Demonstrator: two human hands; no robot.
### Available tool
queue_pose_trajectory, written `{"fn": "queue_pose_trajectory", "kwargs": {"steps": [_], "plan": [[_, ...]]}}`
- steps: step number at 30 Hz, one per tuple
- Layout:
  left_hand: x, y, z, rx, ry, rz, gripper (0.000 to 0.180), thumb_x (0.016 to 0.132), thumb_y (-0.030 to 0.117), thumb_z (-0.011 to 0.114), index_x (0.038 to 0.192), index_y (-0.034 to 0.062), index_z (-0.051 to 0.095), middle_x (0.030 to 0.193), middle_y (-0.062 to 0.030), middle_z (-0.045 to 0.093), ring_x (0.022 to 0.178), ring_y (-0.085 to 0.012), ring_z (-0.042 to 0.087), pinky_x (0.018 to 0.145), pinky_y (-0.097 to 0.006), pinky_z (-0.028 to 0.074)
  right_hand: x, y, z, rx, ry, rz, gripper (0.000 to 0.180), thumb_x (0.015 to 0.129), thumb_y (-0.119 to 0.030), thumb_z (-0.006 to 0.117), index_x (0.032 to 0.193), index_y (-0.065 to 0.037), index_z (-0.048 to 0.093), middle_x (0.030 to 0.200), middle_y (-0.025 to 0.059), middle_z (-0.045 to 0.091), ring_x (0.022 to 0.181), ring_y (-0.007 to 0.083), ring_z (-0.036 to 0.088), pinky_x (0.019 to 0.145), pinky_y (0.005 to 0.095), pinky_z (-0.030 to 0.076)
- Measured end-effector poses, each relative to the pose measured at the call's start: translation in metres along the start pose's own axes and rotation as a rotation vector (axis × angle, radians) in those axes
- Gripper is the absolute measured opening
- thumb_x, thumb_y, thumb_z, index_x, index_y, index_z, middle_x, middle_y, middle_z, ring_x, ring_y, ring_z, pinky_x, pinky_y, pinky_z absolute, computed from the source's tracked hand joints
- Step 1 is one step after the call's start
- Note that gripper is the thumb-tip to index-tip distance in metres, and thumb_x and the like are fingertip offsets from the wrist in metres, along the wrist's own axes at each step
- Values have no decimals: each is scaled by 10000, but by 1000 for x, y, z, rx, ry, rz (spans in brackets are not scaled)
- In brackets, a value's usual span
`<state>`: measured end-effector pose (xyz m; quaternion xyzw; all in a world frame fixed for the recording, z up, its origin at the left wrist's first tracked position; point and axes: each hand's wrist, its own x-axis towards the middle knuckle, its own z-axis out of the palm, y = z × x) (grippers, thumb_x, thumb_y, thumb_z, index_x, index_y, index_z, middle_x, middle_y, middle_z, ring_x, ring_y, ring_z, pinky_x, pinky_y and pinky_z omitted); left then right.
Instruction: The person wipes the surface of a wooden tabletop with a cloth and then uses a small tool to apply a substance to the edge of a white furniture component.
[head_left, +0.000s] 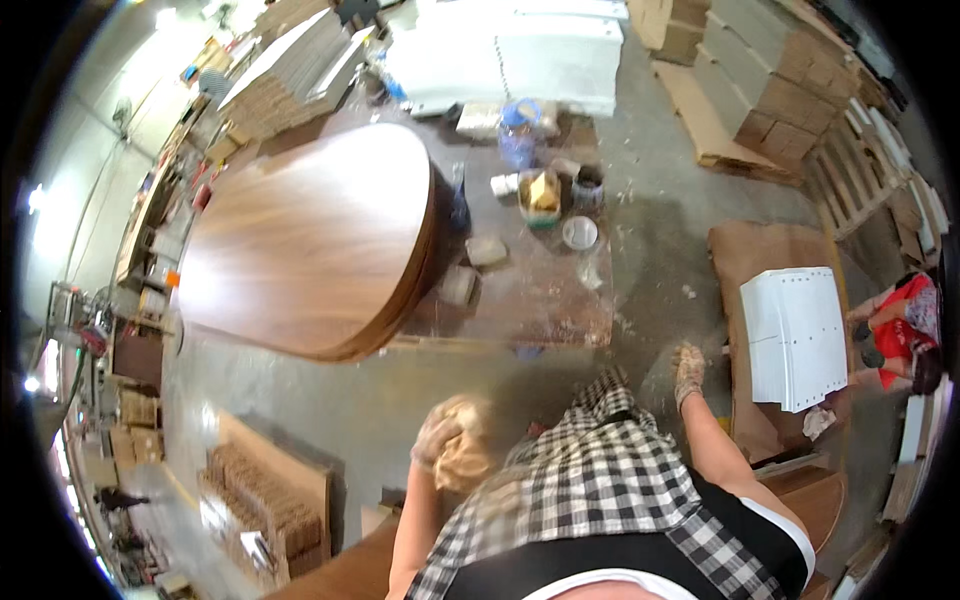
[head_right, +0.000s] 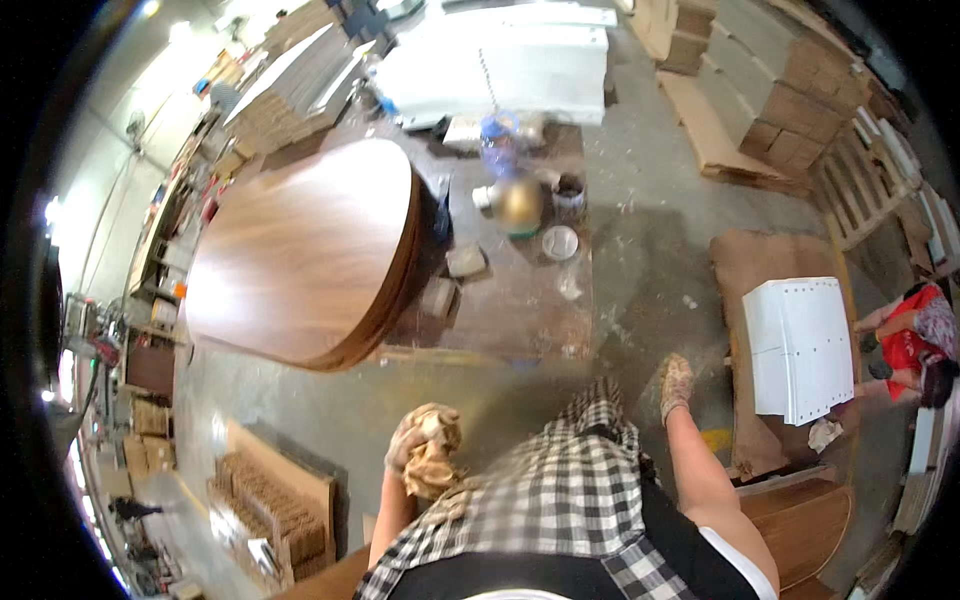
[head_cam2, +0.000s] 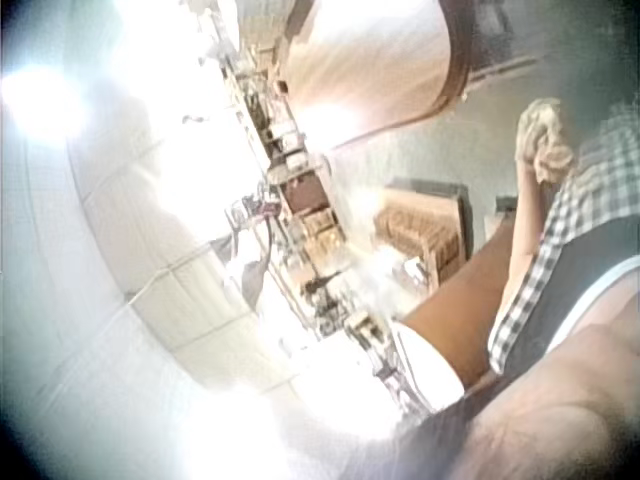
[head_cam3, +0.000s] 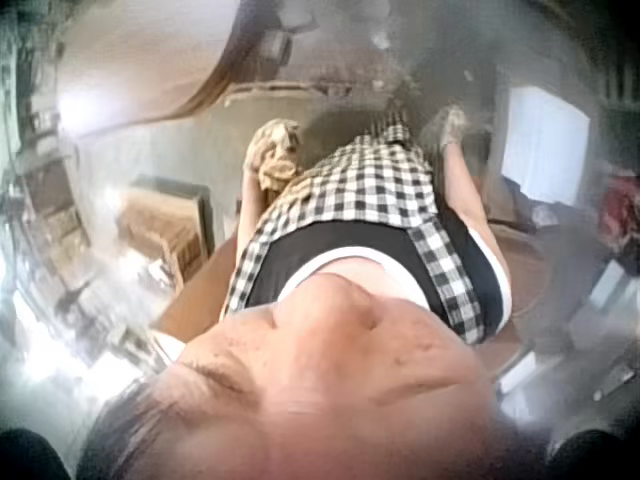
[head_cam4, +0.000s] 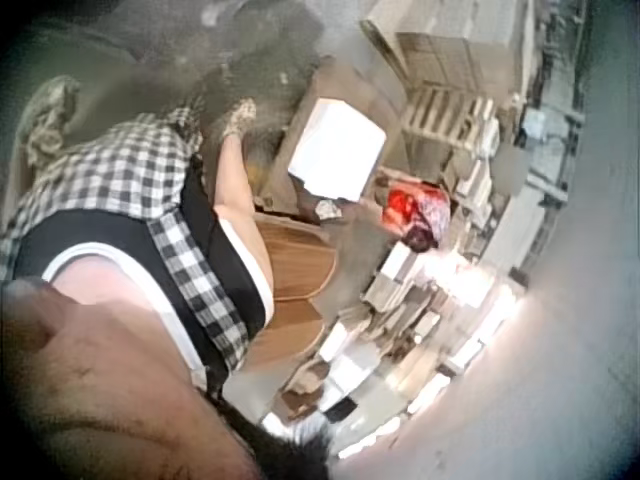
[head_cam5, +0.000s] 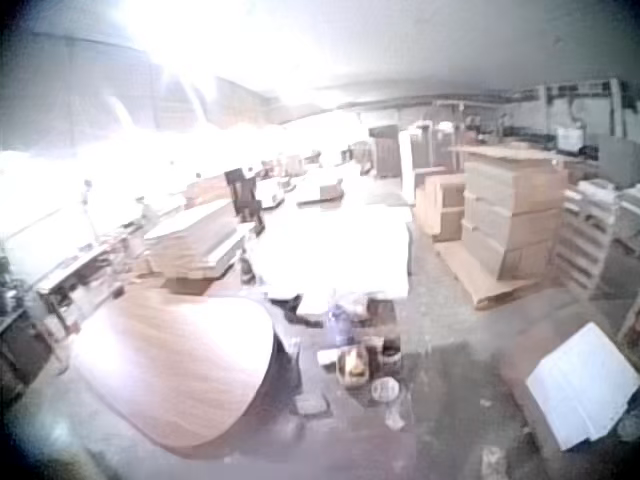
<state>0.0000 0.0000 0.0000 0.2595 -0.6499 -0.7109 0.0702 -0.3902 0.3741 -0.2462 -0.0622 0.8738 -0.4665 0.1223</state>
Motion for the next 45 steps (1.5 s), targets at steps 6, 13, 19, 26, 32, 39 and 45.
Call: {"fn": "queue_pose_trajectory", "kwargs": {"steps": [6,13,19,26,32,39,45], "plan": [[75,17,-8,-409,-6,279,611,798,381,669,1178,-90,577,997,-146,663,901,-225,668,769,-334,577,60,-219,21,662,52,-150,247,1032,-164,486,1197,-45,627,995,33,664,797,115,594,707,254,496],[131,87,-22,-432,110,286,593,938,225,637,1430,-25,420,1340,-143,562,1226,-241,554,1083,-379,414,1,-398,160,680,-589,-527,233,1038,-119,490,1200,-30,632,1048,63,676,891,136,630,824,288,535],[118,118,-58,-262,295,298,668,944,226,616,1503,14,318,1393,-125,524,1299,-242,493,1107,-374,383,-42,-467,202,715,-987,-621,324,983,-45,512,1297,11,566,1235,116,601,1020,175,617,900,296,500],[146,118,-131,-258,294,272,415,941,195,580,1304,-6,567,1242,-117,626,1145,-205,587,985,-344,479,-81,-516,244,379,-831,-1120,492,908,-76,595,1390,-25,507,1416,206,483,1308,343,497,1068,397,430],[158,104,-233,-212,94,209,329,940,139,604,1233,-11,601,1155,-110,657,1047,-165,616,885,-302,523,-126,-529,299,396,-749,-981,467,952,-137,579,1396,-28,486,1406,206,483,1285,363,499,1076,428,410],[250,130,-279,21,-60,308,309,1017,291,547,997,-8,623,877,-40,629,770,-116,579,690,-278,496,-143,-507,297,408,-370,-680,332,979,-124,551,1293,-18,553,1264,179,590,1182,303,574,1007,374,443],[327,156,-310,123,62,597,379,1022,372,535,854,37,596,783,-1,591,672,-90,540,593,-257,451,-164,-460,255,387,-146,-333,238,980,-138,566,1163,-8,645,1115,122,678,1053,227,642,930,331,497]]}}
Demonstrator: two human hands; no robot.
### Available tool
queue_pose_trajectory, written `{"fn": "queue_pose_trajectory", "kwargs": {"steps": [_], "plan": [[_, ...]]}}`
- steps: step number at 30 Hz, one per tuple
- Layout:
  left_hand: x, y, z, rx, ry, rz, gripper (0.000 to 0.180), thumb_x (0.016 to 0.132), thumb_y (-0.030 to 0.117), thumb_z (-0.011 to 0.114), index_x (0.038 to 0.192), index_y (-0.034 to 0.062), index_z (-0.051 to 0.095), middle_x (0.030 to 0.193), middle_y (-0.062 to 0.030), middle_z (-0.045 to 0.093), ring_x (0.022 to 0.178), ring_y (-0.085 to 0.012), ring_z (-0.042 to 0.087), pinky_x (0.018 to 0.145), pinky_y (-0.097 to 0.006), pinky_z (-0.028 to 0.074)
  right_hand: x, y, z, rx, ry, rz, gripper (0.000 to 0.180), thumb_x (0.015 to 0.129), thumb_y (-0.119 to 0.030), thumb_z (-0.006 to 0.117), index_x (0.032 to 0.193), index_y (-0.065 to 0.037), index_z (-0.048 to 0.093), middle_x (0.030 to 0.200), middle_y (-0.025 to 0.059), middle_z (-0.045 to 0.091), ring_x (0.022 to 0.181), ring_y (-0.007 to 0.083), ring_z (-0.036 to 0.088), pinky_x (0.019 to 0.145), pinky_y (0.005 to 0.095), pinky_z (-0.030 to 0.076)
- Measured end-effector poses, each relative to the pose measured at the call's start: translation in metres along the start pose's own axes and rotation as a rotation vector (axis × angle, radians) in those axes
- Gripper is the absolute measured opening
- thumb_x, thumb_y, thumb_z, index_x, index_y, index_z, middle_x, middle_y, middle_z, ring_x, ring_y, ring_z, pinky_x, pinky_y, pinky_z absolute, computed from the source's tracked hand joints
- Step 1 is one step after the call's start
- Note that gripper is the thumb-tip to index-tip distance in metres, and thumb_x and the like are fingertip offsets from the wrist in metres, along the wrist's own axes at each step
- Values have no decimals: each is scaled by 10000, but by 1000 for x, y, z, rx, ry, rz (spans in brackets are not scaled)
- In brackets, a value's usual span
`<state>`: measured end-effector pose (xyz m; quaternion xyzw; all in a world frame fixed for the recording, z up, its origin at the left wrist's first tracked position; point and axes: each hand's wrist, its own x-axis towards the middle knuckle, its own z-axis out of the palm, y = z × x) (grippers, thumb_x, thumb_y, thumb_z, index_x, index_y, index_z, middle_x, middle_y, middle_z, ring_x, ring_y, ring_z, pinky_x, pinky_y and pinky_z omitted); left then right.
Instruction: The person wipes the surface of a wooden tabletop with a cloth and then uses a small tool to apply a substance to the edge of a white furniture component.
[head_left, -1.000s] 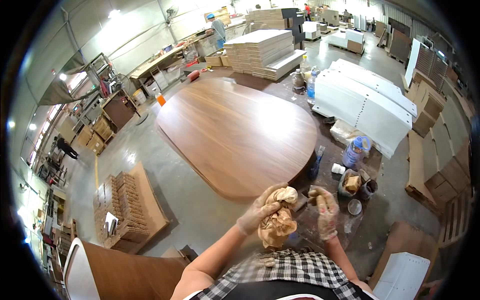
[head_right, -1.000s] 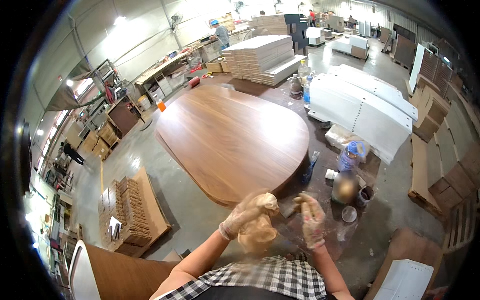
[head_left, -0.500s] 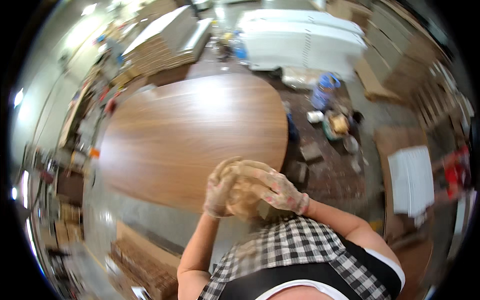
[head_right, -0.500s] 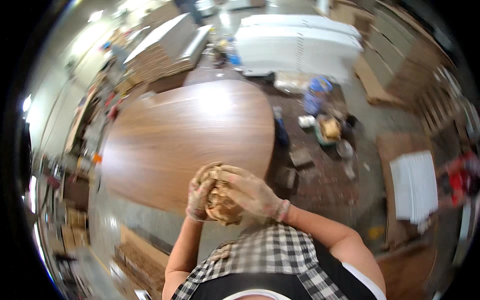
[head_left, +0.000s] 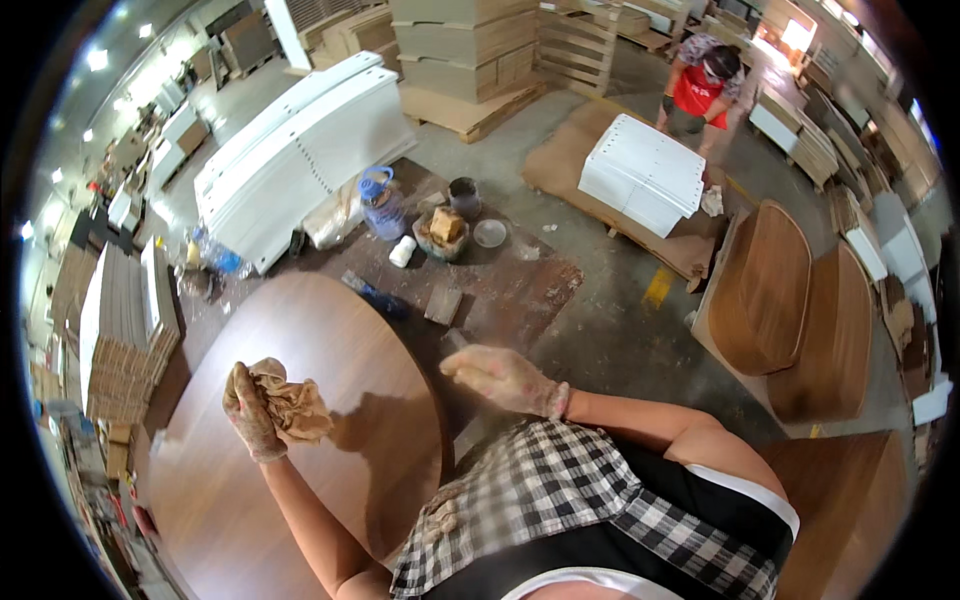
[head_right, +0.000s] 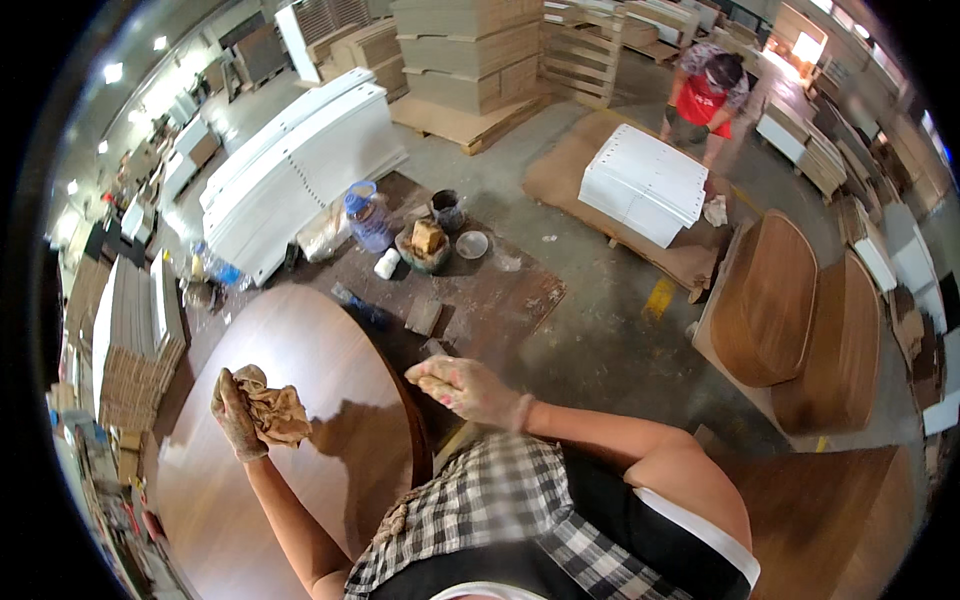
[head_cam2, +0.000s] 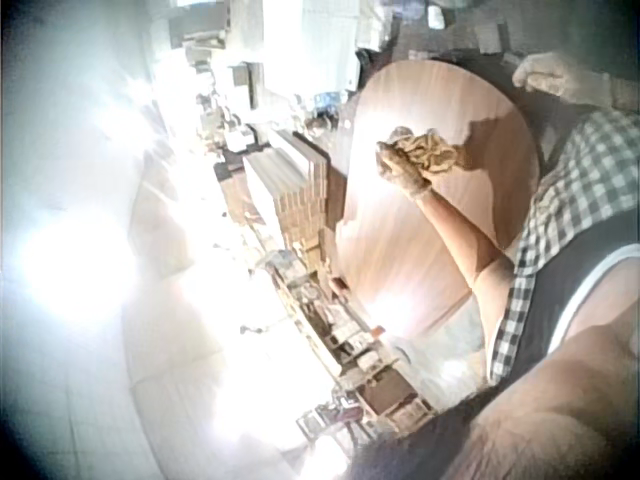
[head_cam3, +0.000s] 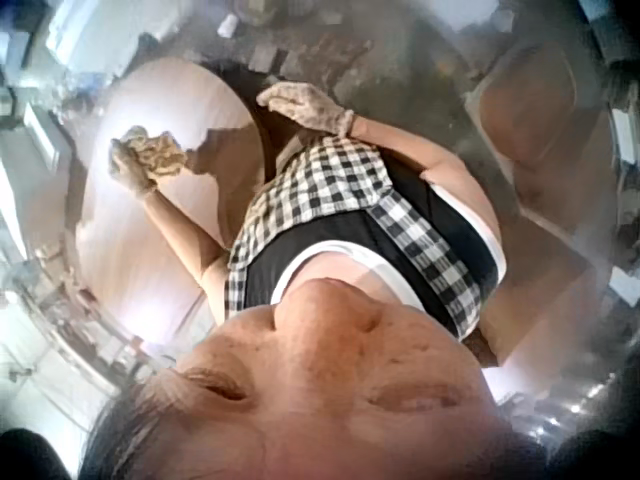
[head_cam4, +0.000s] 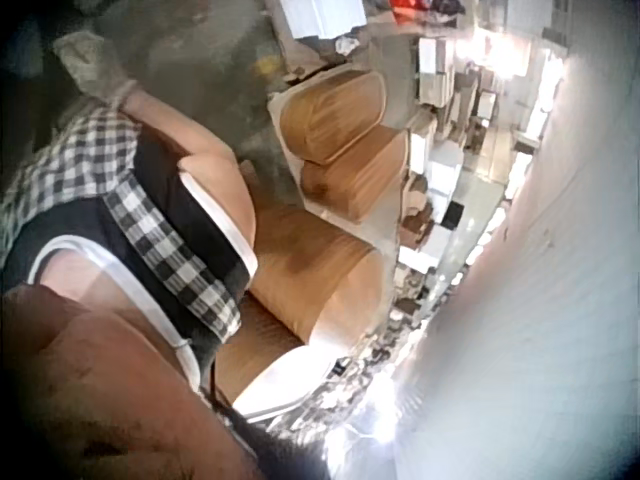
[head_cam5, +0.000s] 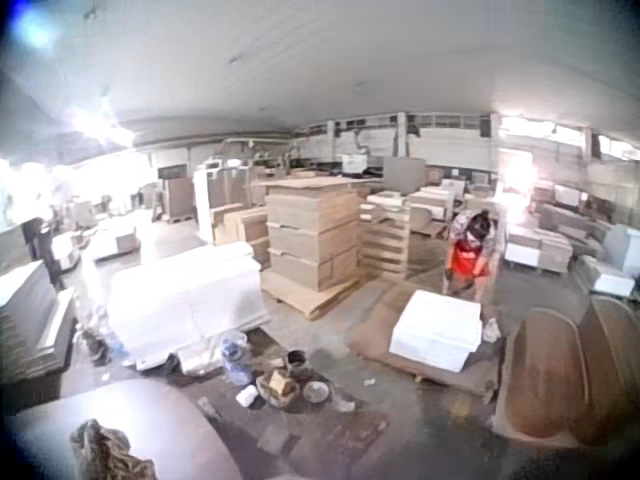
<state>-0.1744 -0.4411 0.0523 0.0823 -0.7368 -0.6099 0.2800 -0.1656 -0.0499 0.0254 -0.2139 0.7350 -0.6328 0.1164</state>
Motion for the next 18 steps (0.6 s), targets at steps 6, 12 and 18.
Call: {"fn": "queue_pose_trajectory", "kwargs": {"steps": [6,12,18], "plan": [[13,-64,30,856,-64,277,217,983,195,537,964,1,633,872,-68,624,833,-179,601,743,-350,494,-5,14,-7,8,14,72,232,971,-145,582,1160,-33,657,1084,112,693,1018,219,655,905,332,508],[6,-68,30,416,-34,67,207,822,-25,470,913,1,655,917,-109,620,886,-245,594,832,-355,485,21,17,-26,-317,65,-165,228,963,-136,590,1150,-24,657,1054,122,703,977,230,681,853,339,539],[-1,-57,30,327,9,71,270,784,-30,437,896,1,680,862,-113,651,815,-215,611,773,-338,499,50,36,-47,-90,103,92,213,957,-112,578,1119,-7,668,1046,110,703,957,212,673,857,318,523]]}}
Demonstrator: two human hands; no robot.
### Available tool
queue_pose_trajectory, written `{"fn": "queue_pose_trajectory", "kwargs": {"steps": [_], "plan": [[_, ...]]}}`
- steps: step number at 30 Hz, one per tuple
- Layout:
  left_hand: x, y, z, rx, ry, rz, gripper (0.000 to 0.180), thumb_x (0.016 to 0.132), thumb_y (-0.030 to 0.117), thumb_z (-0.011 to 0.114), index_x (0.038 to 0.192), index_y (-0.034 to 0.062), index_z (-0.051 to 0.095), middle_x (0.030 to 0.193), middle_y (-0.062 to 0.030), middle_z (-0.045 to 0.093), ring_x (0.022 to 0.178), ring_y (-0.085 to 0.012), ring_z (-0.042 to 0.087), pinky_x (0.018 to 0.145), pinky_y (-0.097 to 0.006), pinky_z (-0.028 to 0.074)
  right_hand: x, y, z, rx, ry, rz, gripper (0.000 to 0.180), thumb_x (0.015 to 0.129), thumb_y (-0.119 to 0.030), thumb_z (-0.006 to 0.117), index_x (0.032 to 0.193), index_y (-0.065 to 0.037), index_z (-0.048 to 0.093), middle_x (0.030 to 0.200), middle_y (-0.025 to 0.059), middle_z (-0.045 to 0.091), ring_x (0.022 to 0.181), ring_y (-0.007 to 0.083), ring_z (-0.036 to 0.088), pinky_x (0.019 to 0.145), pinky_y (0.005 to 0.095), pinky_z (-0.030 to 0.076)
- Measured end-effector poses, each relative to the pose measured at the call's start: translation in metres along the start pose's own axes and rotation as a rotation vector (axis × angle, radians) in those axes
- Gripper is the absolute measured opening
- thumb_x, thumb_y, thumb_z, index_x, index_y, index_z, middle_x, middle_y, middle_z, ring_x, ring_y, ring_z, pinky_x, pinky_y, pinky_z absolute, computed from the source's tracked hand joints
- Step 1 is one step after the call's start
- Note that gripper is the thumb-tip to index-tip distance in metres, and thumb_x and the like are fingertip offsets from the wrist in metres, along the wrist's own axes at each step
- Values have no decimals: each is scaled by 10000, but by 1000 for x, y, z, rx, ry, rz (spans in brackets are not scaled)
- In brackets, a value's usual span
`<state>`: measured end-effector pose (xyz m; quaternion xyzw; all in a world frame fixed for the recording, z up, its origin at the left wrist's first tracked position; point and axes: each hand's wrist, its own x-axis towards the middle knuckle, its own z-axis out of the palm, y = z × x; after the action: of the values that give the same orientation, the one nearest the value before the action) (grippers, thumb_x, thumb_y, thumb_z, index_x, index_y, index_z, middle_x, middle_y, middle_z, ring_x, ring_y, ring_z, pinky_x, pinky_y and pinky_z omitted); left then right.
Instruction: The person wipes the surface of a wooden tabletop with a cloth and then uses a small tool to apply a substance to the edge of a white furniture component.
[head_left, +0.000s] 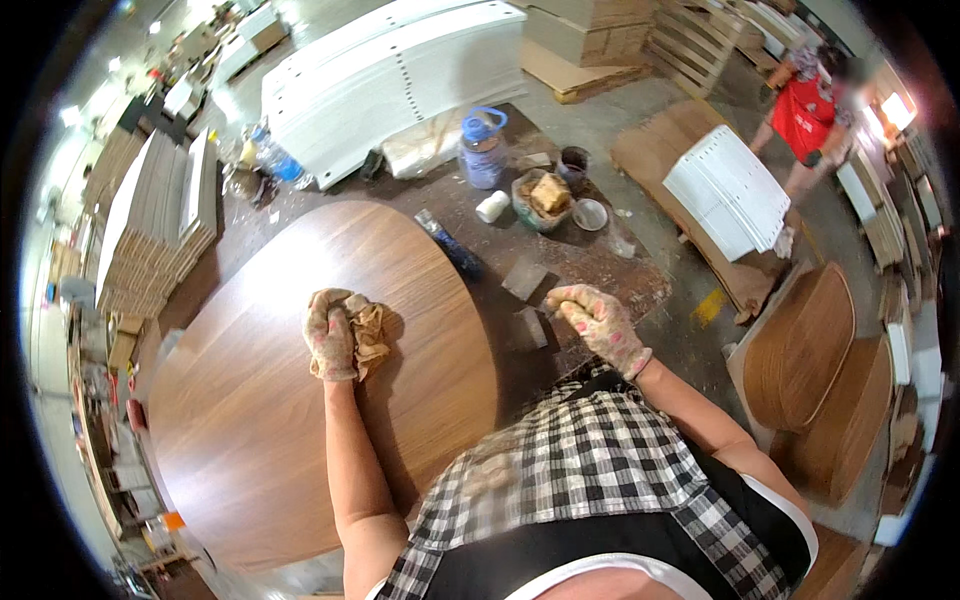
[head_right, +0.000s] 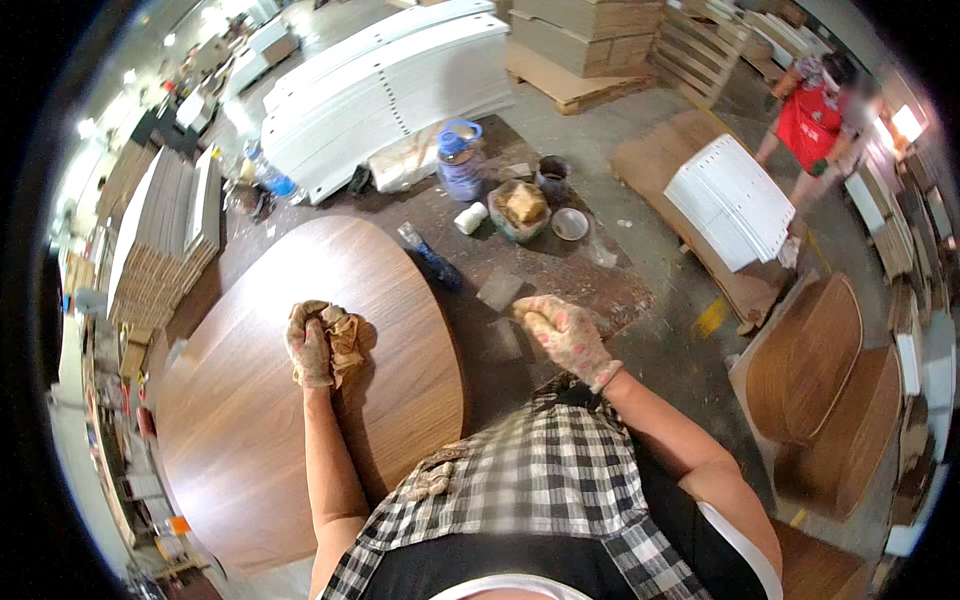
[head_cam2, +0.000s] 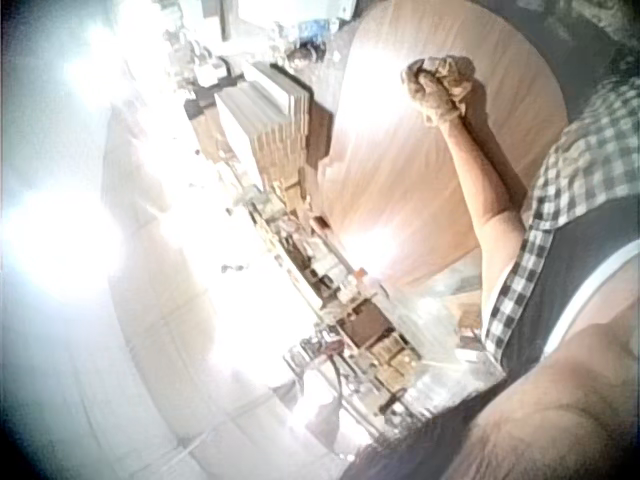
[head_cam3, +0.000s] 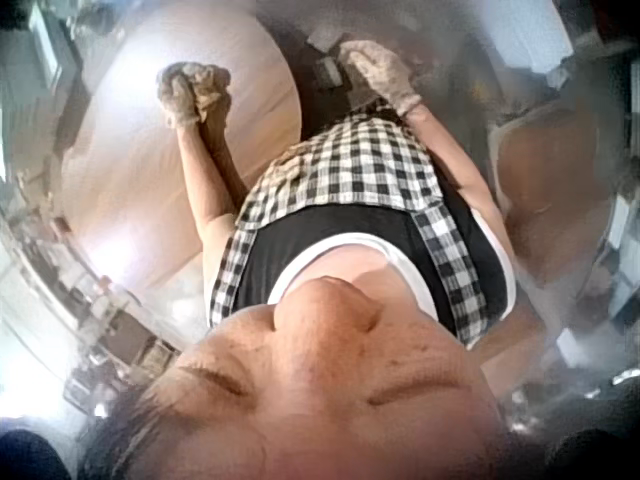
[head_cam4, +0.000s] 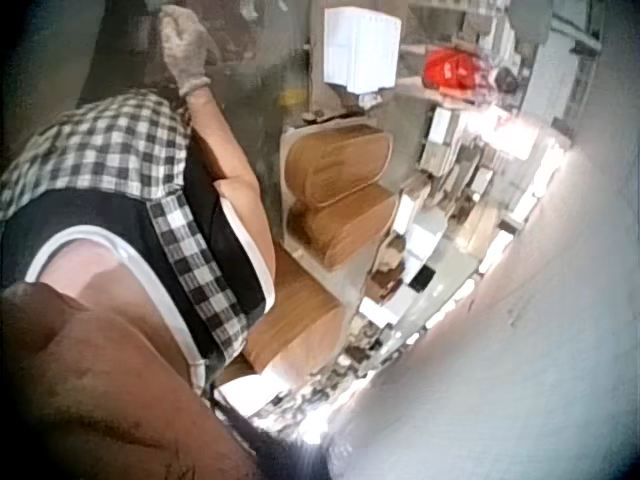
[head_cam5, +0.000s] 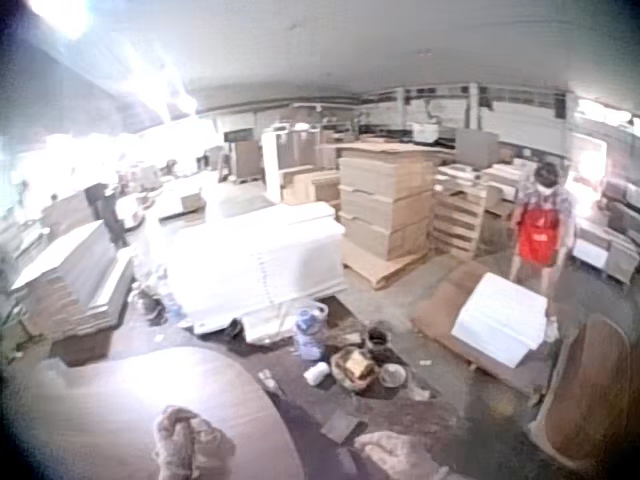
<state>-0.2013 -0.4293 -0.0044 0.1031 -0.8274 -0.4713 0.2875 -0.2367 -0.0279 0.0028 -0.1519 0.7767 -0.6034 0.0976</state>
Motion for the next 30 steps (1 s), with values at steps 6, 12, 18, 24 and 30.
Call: {"fn": "queue_pose_trajectory", "kwargs": {"steps": [6,12,18,24,30], "plan": [[-1,2,-2,-46,166,-198,270,826,-3,438,926,-17,689,813,-129,688,727,-200,625,707,-338,513,39,30,-16,-239,18,-66,291,925,-61,612,1211,-10,624,1152,97,654,1077,196,618,919,312,499],[-2,6,-5,145,144,-170,266,845,10,461,970,15,696,866,-111,696,812,-201,643,786,-334,518,48,42,-7,-627,12,-267,389,837,-129,640,1209,-24,603,1233,187,612,1167,354,573,1014,438,449],[-1,9,-8,142,110,-151,247,872,56,444,957,-23,662,846,-105,666,803,-192,619,759,-316,500,35,50,2,-444,39,-136,376,828,-130,625,1184,-10,606,1219,198,611,1139,384,579,1006,426,453],[-4,9,-11,-17,74,-174,258,897,81,438,964,-43,654,850,-102,661,796,-194,617,760,-325,504,20,50,-8,-391,51,-68,377,845,-119,598,1202,-1,609,1212,204,617,1146,373,574,1006,415,446],[-2,-4,-16,5,92,-202,262,910,74,424,984,-34,651,903,-101,655,815,-204,610,785,-332,509,0,45,-19,-225,174,-21,294,909,-133,630,1190,-48,614,1210,151,637,1154,319,600,987,383,474]]}}
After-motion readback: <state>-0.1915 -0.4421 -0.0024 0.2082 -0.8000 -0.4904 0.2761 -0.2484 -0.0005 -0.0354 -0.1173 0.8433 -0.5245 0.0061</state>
